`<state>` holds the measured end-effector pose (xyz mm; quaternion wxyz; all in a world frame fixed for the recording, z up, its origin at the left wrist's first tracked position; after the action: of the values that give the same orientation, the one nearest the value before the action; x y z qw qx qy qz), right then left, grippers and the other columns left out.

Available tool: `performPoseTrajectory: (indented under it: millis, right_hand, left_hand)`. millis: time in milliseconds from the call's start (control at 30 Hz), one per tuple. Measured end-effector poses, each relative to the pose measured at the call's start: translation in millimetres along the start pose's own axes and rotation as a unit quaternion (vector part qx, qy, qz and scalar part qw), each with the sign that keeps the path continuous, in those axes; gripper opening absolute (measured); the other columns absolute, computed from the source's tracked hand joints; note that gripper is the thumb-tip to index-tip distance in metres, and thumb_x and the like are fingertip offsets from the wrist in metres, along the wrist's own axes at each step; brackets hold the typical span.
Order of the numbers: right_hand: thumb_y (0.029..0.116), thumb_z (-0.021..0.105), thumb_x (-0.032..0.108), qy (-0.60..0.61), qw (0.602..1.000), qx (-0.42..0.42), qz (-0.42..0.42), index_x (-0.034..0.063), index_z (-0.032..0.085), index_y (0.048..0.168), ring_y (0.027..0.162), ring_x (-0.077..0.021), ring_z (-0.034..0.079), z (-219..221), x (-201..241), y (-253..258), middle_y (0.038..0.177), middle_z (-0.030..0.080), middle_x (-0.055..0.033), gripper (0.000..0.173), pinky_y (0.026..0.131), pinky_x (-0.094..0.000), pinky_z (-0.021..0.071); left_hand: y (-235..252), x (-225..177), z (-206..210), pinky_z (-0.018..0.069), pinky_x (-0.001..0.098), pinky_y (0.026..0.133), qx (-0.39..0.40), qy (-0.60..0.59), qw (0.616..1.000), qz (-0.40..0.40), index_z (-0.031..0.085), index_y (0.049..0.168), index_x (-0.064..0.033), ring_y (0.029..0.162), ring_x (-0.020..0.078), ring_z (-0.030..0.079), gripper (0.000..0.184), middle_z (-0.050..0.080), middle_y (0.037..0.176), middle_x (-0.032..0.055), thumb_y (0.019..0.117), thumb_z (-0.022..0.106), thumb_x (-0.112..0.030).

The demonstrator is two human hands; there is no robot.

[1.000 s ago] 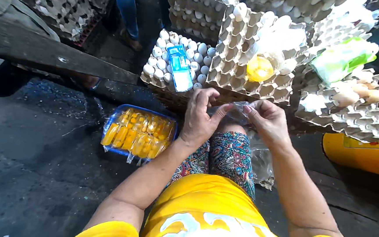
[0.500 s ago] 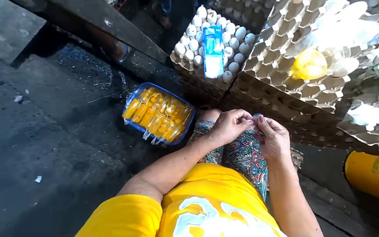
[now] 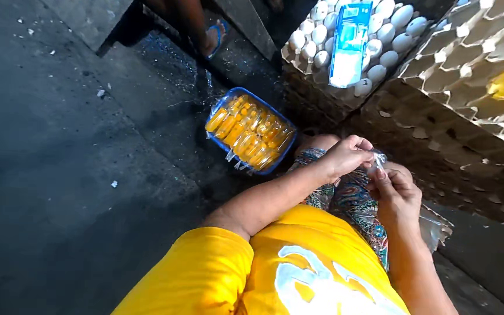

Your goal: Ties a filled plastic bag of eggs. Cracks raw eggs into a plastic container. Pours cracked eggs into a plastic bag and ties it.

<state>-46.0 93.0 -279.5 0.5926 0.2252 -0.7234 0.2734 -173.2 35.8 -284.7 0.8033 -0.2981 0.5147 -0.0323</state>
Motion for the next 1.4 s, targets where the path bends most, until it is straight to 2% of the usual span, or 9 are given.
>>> performPoseTrajectory:
  millis: [200,333,500,567,767,933,1200,1333,1400]
  right_hand:
    - [0.1087,0.033,0.008,0.363,0.917,-0.021,0.164,0.0148,0.065,0.088,0.050,0.0014,0.053,2,-23,6,0.067,0.064,0.0061,0.039,0.047,-0.0117,0.0442]
    - [0.1095,0.031,0.011,0.430,0.885,-0.004,0.179,0.0131,0.065,0.088,0.049,0.0026,0.051,10,-25,5,0.067,0.062,0.0062,0.040,0.046,-0.0106,0.0421]
    - [0.0952,0.062,0.014,0.280,0.944,0.081,0.157,0.0186,0.067,0.100,0.051,0.0012,0.049,16,-21,3,0.071,0.062,0.0074,0.009,0.047,-0.0145,0.0436]
    - [0.0909,0.066,0.012,0.129,0.981,0.071,0.124,0.0168,0.057,0.111,0.055,0.0010,0.053,14,-11,4,0.078,0.063,0.0091,0.023,0.050,-0.0149,0.0465]
    - [0.0954,0.060,0.007,-0.002,0.996,0.000,0.094,0.0116,0.061,0.103,0.052,0.0030,0.051,-4,5,14,0.074,0.062,0.0110,0.009,0.047,-0.0132,0.0440]
    - [0.0957,0.058,0.007,-0.077,0.995,-0.059,-0.005,-0.0019,0.059,0.117,0.075,0.0038,0.060,-16,18,24,0.092,0.063,0.0042,0.023,0.069,-0.0162,0.0528]
    - [0.0979,0.047,-0.006,0.180,0.972,-0.056,0.139,0.0075,0.060,0.126,0.055,-0.0020,0.053,-8,-6,16,0.086,0.067,0.0008,0.034,0.049,-0.0166,0.0460]
    - [0.0992,0.045,-0.001,0.284,0.940,0.009,0.187,0.0047,0.063,0.122,0.054,-0.0025,0.051,7,-15,12,0.076,0.063,-0.0006,0.030,0.051,-0.0175,0.0445]
    - [0.0975,0.052,0.001,0.238,0.950,0.027,0.203,0.0050,0.062,0.122,0.057,-0.0031,0.051,12,-15,8,0.077,0.062,0.0001,0.027,0.053,-0.0193,0.0454]
  left_hand:
    - [0,20,23,0.0512,0.0272,0.081,0.121,-0.074,0.990,-0.020,0.055,0.121,-0.0003,0.082,0.0087,0.057,0.021,0.057,0.091,0.0032,0.1051,0.044,-0.009]
    - [4,24,31,0.0495,0.0246,0.078,0.149,-0.093,0.984,0.026,0.050,0.120,0.0019,0.081,0.0073,0.056,0.020,0.059,0.092,0.0055,0.1004,0.052,0.003]
    - [9,5,-4,0.0529,0.0412,0.075,-0.033,0.107,0.986,0.122,0.056,0.120,0.0062,0.081,0.0219,0.060,0.025,0.062,0.091,0.0162,0.0958,0.060,0.000]
    - [6,2,-8,0.0548,0.0447,0.080,-0.077,0.129,0.981,0.124,0.058,0.122,0.0047,0.089,0.0265,0.064,0.026,0.064,0.101,0.0191,0.0960,0.061,-0.001]
    - [5,-3,1,0.0555,0.0388,0.093,-0.051,0.017,0.987,0.148,0.052,0.128,0.0099,0.107,0.0263,0.065,0.030,0.058,0.127,0.0253,0.0995,0.060,0.002]
    - [6,-1,24,0.0530,0.0315,0.084,0.051,-0.073,0.985,0.151,0.051,0.125,0.0088,0.093,0.0160,0.058,0.027,0.056,0.109,0.0157,0.0980,0.050,0.008]
    - [0,-2,11,0.0531,0.0320,0.082,0.016,0.102,0.982,0.161,0.062,0.111,0.0038,0.092,0.0142,0.060,0.014,0.062,0.107,0.0123,0.0974,0.058,0.001]
    - [7,-13,-8,0.0561,0.0361,0.084,-0.078,0.262,0.929,0.250,0.069,0.099,-0.0029,0.099,0.0190,0.063,0.009,0.064,0.111,0.0124,0.0925,0.062,-0.002]
    - [7,-10,-13,0.0578,0.0379,0.083,-0.087,0.276,0.930,0.227,0.066,0.108,-0.0015,0.097,0.0198,0.065,0.015,0.064,0.115,0.0136,0.0938,0.064,-0.005]
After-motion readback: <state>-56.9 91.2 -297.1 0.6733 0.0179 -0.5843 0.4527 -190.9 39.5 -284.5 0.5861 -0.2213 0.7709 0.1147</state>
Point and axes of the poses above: each hand's wrist, its own y-axis towards the middle knuckle, its own z-axis out of the palm, x = y × z, the point moved 10 cm from there along y, towards the middle knuckle
